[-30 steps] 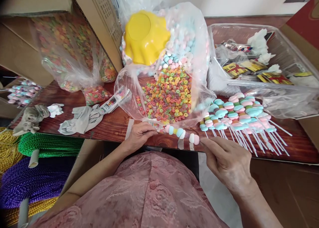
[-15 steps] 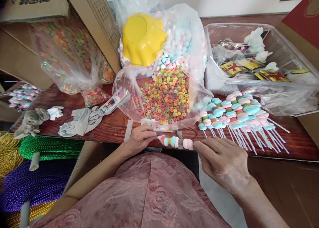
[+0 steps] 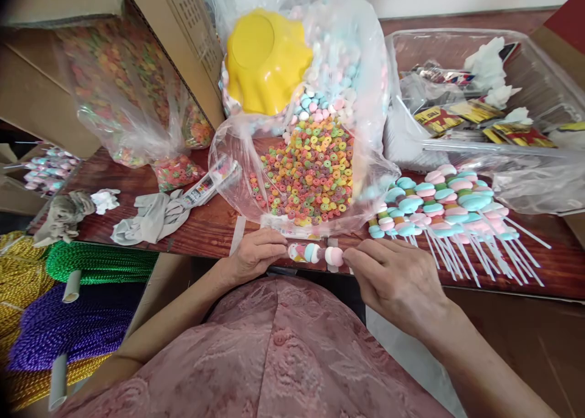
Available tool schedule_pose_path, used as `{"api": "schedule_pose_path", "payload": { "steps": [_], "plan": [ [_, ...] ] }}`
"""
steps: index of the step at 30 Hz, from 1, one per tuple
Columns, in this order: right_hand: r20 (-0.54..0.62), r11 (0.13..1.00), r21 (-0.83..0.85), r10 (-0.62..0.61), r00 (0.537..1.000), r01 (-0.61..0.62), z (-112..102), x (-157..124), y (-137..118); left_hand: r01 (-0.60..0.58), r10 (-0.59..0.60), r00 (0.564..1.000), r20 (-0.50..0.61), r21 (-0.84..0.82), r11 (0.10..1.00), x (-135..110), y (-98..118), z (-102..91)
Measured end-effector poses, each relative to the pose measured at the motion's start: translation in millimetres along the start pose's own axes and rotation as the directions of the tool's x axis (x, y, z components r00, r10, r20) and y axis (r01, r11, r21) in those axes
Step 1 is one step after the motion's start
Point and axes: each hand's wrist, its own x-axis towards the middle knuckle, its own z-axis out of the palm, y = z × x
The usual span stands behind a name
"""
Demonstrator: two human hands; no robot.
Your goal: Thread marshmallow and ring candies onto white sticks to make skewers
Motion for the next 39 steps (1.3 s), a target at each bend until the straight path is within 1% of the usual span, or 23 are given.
{"api": "schedule_pose_path", "payload": {
  "steps": [3,6,9,11,13,15,19,22,25,26,27,29,31,32,34,36,39],
  "plan": [
    [0.03,0.996,0.064,-0.056,0.998,0.054,0,6,1,0.078,-0.078,0.997,0.004,-0.01,0.997,-1,1,-2.0],
    [0.017,0.987,0.157,-0.039,0.999,0.036,-1,9,6,0.158,-0.157,0.987,0.027,-0.037,0.987,1,5,-8.4],
    [-0.019,0.987,0.159,-0.03,0.999,0.032,2,12,8,0.185,-0.173,0.976,0.13,-0.082,0.979,5,12,-14.0],
    [-0.05,0.989,0.123,-0.072,0.996,0.077,5,14,6,0.221,-0.196,0.958,0.21,-0.107,0.969,8,16,-15.2],
    [-0.084,0.99,0.087,-0.106,0.991,0.114,8,17,3,0.288,-0.249,0.934,0.256,-0.128,0.949,10,18,-14.4],
    [-0.106,0.99,0.068,-0.113,0.988,0.121,10,21,0,0.363,-0.312,0.911,0.271,-0.163,0.918,11,20,-12.4],
    [-0.107,0.99,0.067,-0.117,0.987,0.124,10,29,-8,0.488,-0.424,0.858,0.289,-0.206,0.848,10,24,-5.0],
    [-0.075,0.987,0.062,-0.143,0.987,0.147,13,36,-16,0.54,-0.472,0.829,0.3,-0.208,0.816,8,26,2.5],
    [0.019,0.984,0.038,-0.176,0.984,0.175,17,43,-21,0.579,-0.523,0.802,0.289,-0.158,0.8,5,26,5.8],
    [0.054,0.984,0.032,-0.177,0.983,0.176,18,44,-21,0.584,-0.54,0.799,0.265,-0.13,0.801,4,26,5.0],
    [0.09,0.985,0.028,-0.17,0.981,0.168,18,45,-21,0.577,-0.546,0.806,0.23,-0.1,0.81,3,24,3.4],
    [0.15,0.99,0.031,-0.142,0.978,0.139,17,46,-18,0.53,-0.521,0.839,0.159,-0.023,0.847,3,22,-1.7],
    [0.207,0.994,0.04,-0.106,0.973,0.1,15,47,-17,0.465,-0.469,0.873,0.133,0.067,0.883,4,20,-7.2],
    [0.23,0.995,0.046,-0.094,0.969,0.085,14,47,-16,0.436,-0.447,0.883,0.145,0.105,0.894,5,19,-9.4],
    [0.259,0.995,0.061,-0.086,0.962,0.073,12,49,-17,0.403,-0.427,0.885,0.186,0.153,0.902,8,20,-11.8],
    [0.267,0.994,0.074,-0.097,0.959,0.08,12,52,-19,0.4,-0.429,0.875,0.226,0.165,0.902,10,22,-11.5],
    [0.254,0.992,0.081,-0.116,0.96,0.098,14,55,-22,0.431,-0.452,0.847,0.279,0.136,0.892,12,24,-8.5]
  ]
}}
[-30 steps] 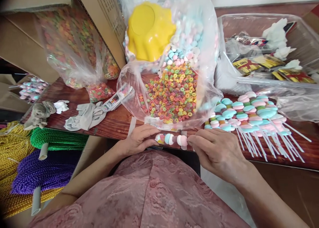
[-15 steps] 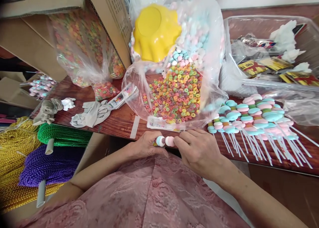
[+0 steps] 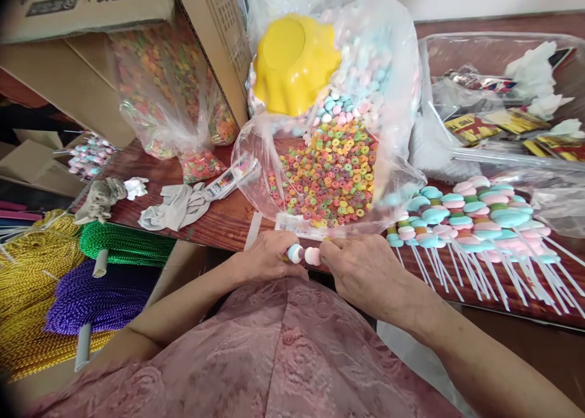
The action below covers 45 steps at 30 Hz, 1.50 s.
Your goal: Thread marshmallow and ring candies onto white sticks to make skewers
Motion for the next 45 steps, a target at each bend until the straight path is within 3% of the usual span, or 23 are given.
{"api": "schedule_pose_path", "payload": {
  "steps": [4,8,11,13,19,21,23,25,27,29,31,32,33,35,36,37,38,40,42,45],
  "plan": [
    [-0.029,1.0,-0.006,-0.019,0.999,0.019,5,2,0,-0.029,0.03,0.999,0.031,-0.041,0.999,1,1,-2.0],
    [-0.097,0.998,0.06,0.019,0.995,-0.013,15,-5,2,-0.088,0.088,0.996,0.009,0.219,0.972,3,1,-21.2],
    [-0.191,0.972,0.214,0.14,0.972,-0.098,29,-10,2,0.0,-0.022,0.999,0.047,0.417,0.909,5,1,-39.3],
    [-0.234,0.952,0.273,0.206,0.95,-0.139,40,-10,-2,0.047,-0.099,0.99,0.103,0.42,0.906,7,2,-45.5],
    [-0.346,0.981,0.001,0.185,0.92,-0.196,62,4,-21,0.049,-0.106,0.988,0.114,0.417,0.908,14,-1,-31.7],
    [-0.355,0.979,0.027,0.198,0.914,-0.201,63,9,-24,0.029,-0.091,0.989,0.118,0.45,0.893,18,-2,-30.7],
    [-0.352,0.959,0.181,0.269,0.896,-0.217,66,13,-26,-0.018,-0.045,0.993,0.113,0.508,0.861,23,3,-39.0],
    [-0.323,0.862,0.445,0.406,0.855,-0.242,71,17,-26,-0.076,0.058,0.997,0.049,0.579,0.812,27,15,-55.9],
    [-0.272,0.677,0.695,0.558,0.784,-0.241,77,23,-25,-0.136,0.222,0.973,-0.066,0.615,0.777,26,34,-75.5],
    [-0.231,0.492,0.847,0.684,0.692,-0.204,82,29,-23,-0.247,0.416,0.892,-0.18,0.577,0.779,20,53,-89.2],
    [-0.204,0.367,0.918,0.762,0.615,-0.15,84,34,-21,-0.393,0.541,0.792,-0.284,0.44,0.807,12,61,-91.7],
    [-0.194,0.325,0.938,0.786,0.587,-0.125,84,36,-20,-0.426,0.525,0.778,-0.345,0.325,0.844,10,60,-89.1],
    [-0.185,0.293,0.95,0.802,0.567,-0.104,83,37,-19,-0.406,0.44,0.796,-0.417,0.172,0.898,9,54,-84.7],
    [-0.192,0.277,0.958,0.817,0.543,-0.079,82,36,-18,-0.234,0.074,0.842,-0.534,-0.237,0.943,14,36,-74.8],
    [-0.21,0.295,0.952,0.818,0.536,-0.077,81,35,-17,-0.178,-0.134,0.82,-0.556,-0.47,0.864,19,26,-71.0],
    [-0.237,0.33,0.94,0.81,0.537,-0.083,81,33,-17,-0.182,-0.288,0.799,-0.529,-0.668,0.722,25,17,-68.8],
    [-0.274,0.381,0.92,0.794,0.543,-0.093,81,32,-17,-0.221,-0.373,0.794,-0.48,-0.8,0.558,31,9,-68.4],
    [-0.366,0.511,0.852,0.737,0.568,-0.114,81,30,-16,-0.262,-0.419,0.831,-0.365,-0.922,0.284,44,3,-71.8],
    [-0.472,0.651,0.75,0.65,0.595,-0.118,81,29,-15,-0.253,-0.429,0.855,-0.292,-0.956,0.146,55,6,-76.8],
    [-0.649,0.855,0.495,0.481,0.59,-0.154,80,30,-12,-0.276,-0.546,0.795,-0.264,-0.959,0.062,69,19,-79.8]
  ]
}}
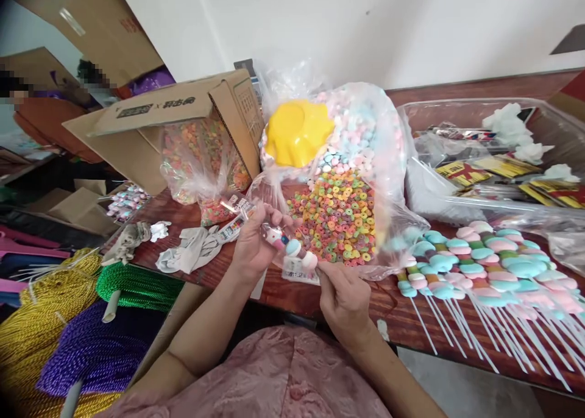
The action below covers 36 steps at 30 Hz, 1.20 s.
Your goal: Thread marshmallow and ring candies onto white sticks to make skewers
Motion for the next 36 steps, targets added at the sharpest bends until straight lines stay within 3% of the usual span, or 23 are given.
{"api": "schedule_pose_path", "payload": {
  "steps": [3,6,9,13,15,17,20,22,24,26,28,30,32,34,36],
  "plan": [
    [-0.026,0.957,-0.219,-0.199,0.98,0.189,-1,1,1,-0.018,0.003,0.986,-0.164,-0.09,0.996,5,-4,9.3],
    [0.028,0.923,-0.277,-0.27,0.962,0.267,-2,1,-2,-0.028,-0.006,0.969,-0.247,-0.136,0.99,10,-7,6.1],
    [0.08,0.907,-0.298,-0.285,0.955,0.296,-1,1,-4,-0.056,0.026,0.97,-0.242,-0.117,0.992,8,-14,-1.5],
    [0.081,0.917,-0.285,-0.267,0.96,0.279,5,5,0,-0.138,0.141,0.977,-0.157,0.032,0.99,-4,-25,-6.5],
    [0.082,0.96,-0.202,-0.182,0.98,0.195,8,9,3,-0.14,0.147,0.98,-0.137,0.062,0.988,-8,-28,-7.4],
    [0.092,0.997,-0.074,-0.029,0.995,0.036,10,13,5,-0.101,0.107,0.985,-0.134,0.053,0.993,-9,-26,-9.4],
    [0.208,0.951,0.127,0.253,0.945,-0.283,12,19,5,-0.03,0.037,0.991,-0.129,0.056,0.998,-5,-20,-16.0],
    [0.354,0.835,0.261,0.384,0.853,-0.484,13,22,3,0.001,0.013,0.993,-0.118,0.112,0.994,0,-17,-21.6],
    [0.496,0.654,0.398,0.437,0.751,-0.643,15,23,2,0.005,0.019,0.993,-0.114,0.206,0.979,4,-17,-26.6],
    [0.602,0.466,0.48,0.441,0.666,-0.743,16,23,1,-0.009,0.041,0.993,-0.115,0.265,0.964,6,-20,-30.0],
    [0.643,0.371,0.505,0.44,0.626,-0.779,15,21,0,-0.024,0.051,0.993,-0.104,0.242,0.97,5,-22,-32.5],
    [0.599,0.442,0.49,0.456,0.658,-0.751,12,20,0,-0.033,0.047,0.996,-0.074,0.189,0.982,4,-22,-35.4],
    [0.467,0.666,0.413,0.431,0.772,-0.622,7,19,2,-0.034,0.04,0.999,-0.031,0.165,0.986,2,-21,-38.7],
    [0.288,0.904,0.241,0.281,0.915,-0.354,3,19,5,-0.001,0.0,1.0,0.004,0.157,0.988,1,-19,-41.1],
    [0.159,0.998,0.01,0.052,0.986,-0.054,0,18,9,0.067,-0.068,0.998,0.006,0.114,0.991,1,-18,-40.4]
  ]
}}
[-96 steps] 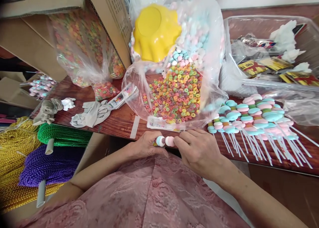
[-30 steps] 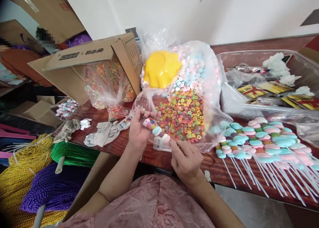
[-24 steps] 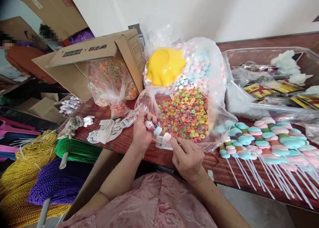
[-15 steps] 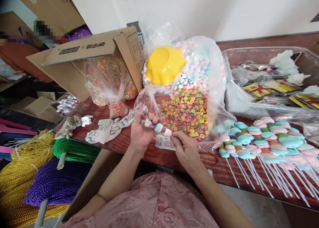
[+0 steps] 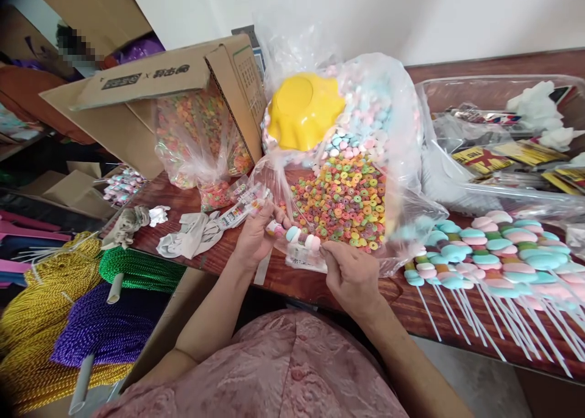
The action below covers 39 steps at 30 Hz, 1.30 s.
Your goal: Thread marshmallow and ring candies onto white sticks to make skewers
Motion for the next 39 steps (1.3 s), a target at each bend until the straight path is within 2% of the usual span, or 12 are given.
{"api": "schedule_pose_path", "payload": {
  "steps": [2,4,11,14,17,20,23,27,31,34,37,39],
  "plan": [
    [-0.044,0.965,-0.21,-0.169,0.985,0.156,1,-2,2,0.054,-0.058,0.997,-0.043,-0.099,0.994,0,-1,4.5],
    [-0.03,0.925,-0.312,-0.237,0.971,0.216,6,-7,1,0.061,-0.088,0.989,-0.116,-0.214,0.975,-1,-3,11.2],
    [0.077,0.883,-0.33,-0.328,0.942,0.334,19,-24,-19,-0.007,-0.124,0.941,-0.315,-0.385,0.923,4,-11,18.4],
    [0.098,0.876,-0.319,-0.349,0.932,0.361,19,-23,-22,-0.009,-0.116,0.946,-0.303,-0.381,0.925,4,-13,14.8],
    [0.099,0.892,-0.292,-0.33,0.939,0.344,19,-22,-18,0.003,-0.055,0.981,-0.185,-0.267,0.964,-1,-15,10.6],
    [0.091,0.973,-0.133,-0.178,0.98,0.189,18,-20,-9,0.051,-0.053,0.999,-0.014,-0.097,0.994,-6,-13,6.7],
    [0.142,0.985,0.138,0.081,0.987,-0.1,16,-15,-2,0.056,-0.056,0.994,0.092,-0.005,0.998,-10,-8,4.9],
    [0.325,0.836,0.354,0.311,0.893,-0.42,10,-5,1,0.082,-0.072,0.987,0.144,-0.06,0.995,-9,-3,5.8],
    [0.431,0.727,0.429,0.357,0.829,-0.536,8,-3,1,0.115,-0.085,0.984,0.155,-0.198,0.973,-8,-7,7.9],
    [0.333,0.852,0.324,0.304,0.893,-0.411,11,-10,-5,0.074,-0.055,0.994,0.099,-0.2,0.977,-9,-13,12.7],
    [0.134,0.996,0.063,0.062,0.989,-0.071,16,-20,-13,-0.045,0.043,0.999,-0.02,-0.077,0.996,-12,-20,20.5],
    [0.08,0.991,-0.074,-0.105,0.991,0.11,21,-24,-17,-0.134,0.134,0.987,-0.09,-0.001,0.991,-13,-23,25.5]
  ]
}}
